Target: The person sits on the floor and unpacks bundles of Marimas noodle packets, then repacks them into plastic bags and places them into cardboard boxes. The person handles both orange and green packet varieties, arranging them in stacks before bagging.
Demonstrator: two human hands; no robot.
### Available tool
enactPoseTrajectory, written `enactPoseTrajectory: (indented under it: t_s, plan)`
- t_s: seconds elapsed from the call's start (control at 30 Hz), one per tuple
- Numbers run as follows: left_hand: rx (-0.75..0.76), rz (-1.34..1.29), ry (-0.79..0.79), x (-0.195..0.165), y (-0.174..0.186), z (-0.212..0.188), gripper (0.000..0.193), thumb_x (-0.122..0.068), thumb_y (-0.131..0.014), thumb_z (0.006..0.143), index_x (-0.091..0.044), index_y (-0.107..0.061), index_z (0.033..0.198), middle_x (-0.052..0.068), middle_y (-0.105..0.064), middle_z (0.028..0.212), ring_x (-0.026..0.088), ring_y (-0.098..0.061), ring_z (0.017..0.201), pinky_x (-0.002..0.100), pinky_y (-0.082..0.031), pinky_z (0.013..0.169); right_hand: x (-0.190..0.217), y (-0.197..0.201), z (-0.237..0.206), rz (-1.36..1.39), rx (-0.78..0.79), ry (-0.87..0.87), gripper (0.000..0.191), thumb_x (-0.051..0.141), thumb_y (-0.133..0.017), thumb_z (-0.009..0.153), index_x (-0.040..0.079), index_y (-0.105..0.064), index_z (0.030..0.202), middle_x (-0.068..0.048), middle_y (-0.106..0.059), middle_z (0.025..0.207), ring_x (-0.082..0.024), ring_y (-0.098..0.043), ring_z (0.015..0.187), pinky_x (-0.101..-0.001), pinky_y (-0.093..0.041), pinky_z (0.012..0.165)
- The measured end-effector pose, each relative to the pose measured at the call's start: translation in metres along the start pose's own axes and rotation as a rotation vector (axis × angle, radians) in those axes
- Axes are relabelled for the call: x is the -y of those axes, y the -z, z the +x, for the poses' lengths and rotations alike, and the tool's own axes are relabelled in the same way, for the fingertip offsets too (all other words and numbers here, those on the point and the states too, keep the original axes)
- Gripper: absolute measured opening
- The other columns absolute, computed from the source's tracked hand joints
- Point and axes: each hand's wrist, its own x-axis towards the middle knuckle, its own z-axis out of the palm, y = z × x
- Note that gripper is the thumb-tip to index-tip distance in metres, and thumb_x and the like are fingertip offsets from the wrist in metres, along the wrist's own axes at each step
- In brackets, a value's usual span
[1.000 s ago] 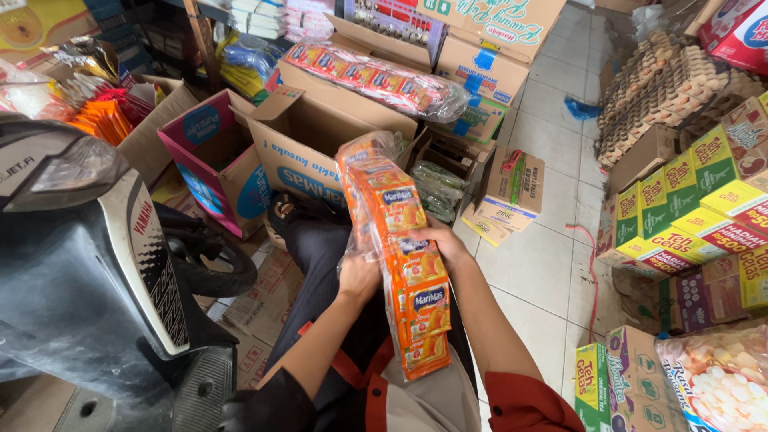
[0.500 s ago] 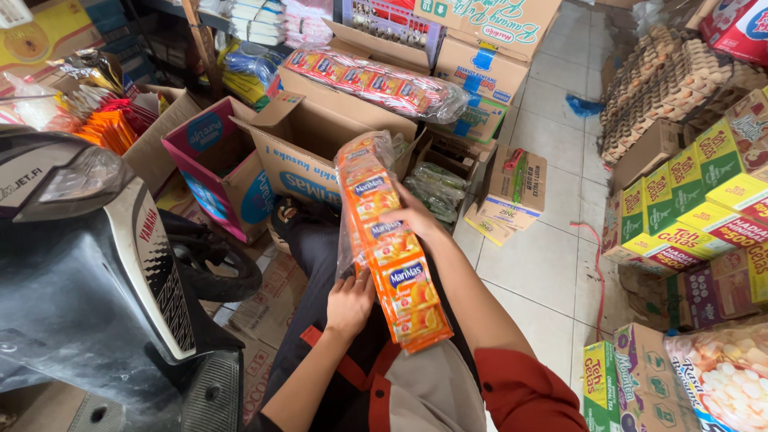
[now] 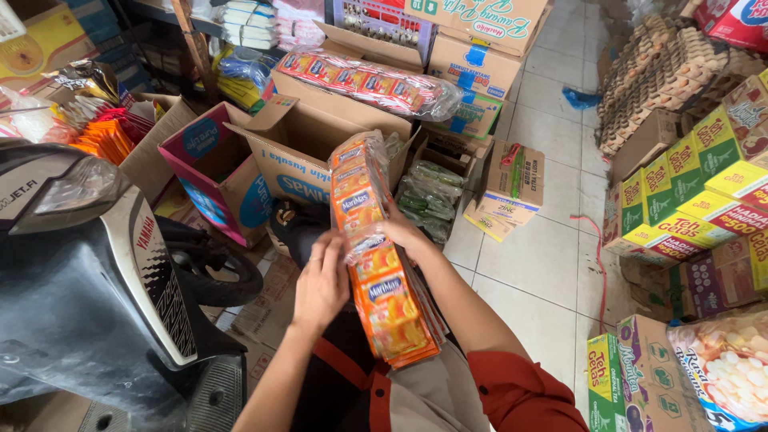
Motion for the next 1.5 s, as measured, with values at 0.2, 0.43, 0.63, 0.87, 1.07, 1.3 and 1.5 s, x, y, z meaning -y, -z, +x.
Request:
enactPoseTrajectory:
  t_s: [0.2,0.43,0.63,0.87,1.07,1.3,1.5]
  plan:
    - [0.030,0.020,-0.039,-0.014,0.027,-0.001,0.040,-0.008,-0.069,0.085,-0.012,-0.066,0.124,0.006,-0.068,0.123,0.029,-0.070,0.102,0.040,-0.058,0.085,0.010,-0.011,-0.039,-0.210,-0.041,0.273,0.090,0.047,-0.085,0.072,0.004,-0.057,0.145,-0.019,-0.067,0.141,-0.029,-0.066,0.128,-0.0371,-0.049,0.106]
    - [0.058,-0.026,-0.141,-0.096,0.090,0.029,0.034,-0.016,-0.079,0.079,-0.017,-0.076,0.112,0.002,-0.073,0.115,0.026,-0.067,0.107,0.037,-0.056,0.088,0.096,-0.012,-0.084,-0.433,-0.215,0.453,0.113,0.050,-0.092,0.059,0.007,-0.044,0.151,-0.018,-0.056,0.146,-0.032,-0.053,0.136,-0.0391,-0.039,0.111]
    - [0.051,-0.028,-0.276,-0.122,0.097,0.026,0.035,-0.012,-0.077,0.077,-0.019,-0.075,0.111,0.000,-0.074,0.122,0.022,-0.065,0.111,0.036,-0.056,0.091,0.127,-0.010,-0.089,-0.442,-0.336,0.211,0.109,0.045,-0.090,0.059,0.010,-0.044,0.151,-0.013,-0.068,0.136,-0.027,-0.064,0.127,-0.0389,-0.042,0.113]
    - [0.041,-0.108,-0.156,-0.151,0.117,0.036,0.041,-0.011,-0.078,0.079,-0.015,-0.073,0.119,0.000,-0.074,0.125,0.019,-0.065,0.100,0.031,-0.056,0.089,0.179,-0.006,-0.109,-0.507,-0.393,0.196,0.098,0.048,-0.079,0.073,0.009,-0.040,0.154,-0.018,-0.068,0.130,-0.033,-0.068,0.120,-0.0424,-0.050,0.106]
    - [0.056,-0.094,-0.033,-0.169,0.129,0.044,0.045,-0.004,-0.074,0.075,-0.013,-0.075,0.119,0.002,-0.071,0.129,0.027,-0.063,0.107,0.036,-0.053,0.096,0.181,0.026,-0.098,-0.568,-0.276,0.775,0.084,0.052,-0.063,0.101,0.000,-0.030,0.159,-0.033,-0.040,0.157,-0.046,-0.042,0.143,-0.0496,-0.037,0.115]
    - [-0.042,-0.094,0.203,-0.186,0.135,0.038,0.039,-0.003,-0.066,0.088,-0.009,-0.072,0.126,0.020,-0.059,0.139,0.042,-0.054,0.130,0.047,-0.046,0.108,0.151,0.064,-0.223,-0.554,-0.278,0.565,0.086,0.056,-0.068,0.095,0.010,-0.033,0.158,-0.023,-0.049,0.154,-0.038,-0.054,0.140,-0.0457,-0.045,0.115]
    - [0.013,-0.122,0.413,-0.173,0.157,0.062,0.041,-0.007,-0.058,0.093,-0.011,-0.066,0.133,0.026,-0.058,0.138,0.043,-0.062,0.121,0.046,-0.054,0.095,0.194,0.027,-0.328,-0.697,-0.327,0.331,0.120,0.060,-0.085,0.065,0.010,-0.026,0.157,-0.020,-0.051,0.135,-0.040,-0.064,0.110,-0.0495,-0.056,0.083]
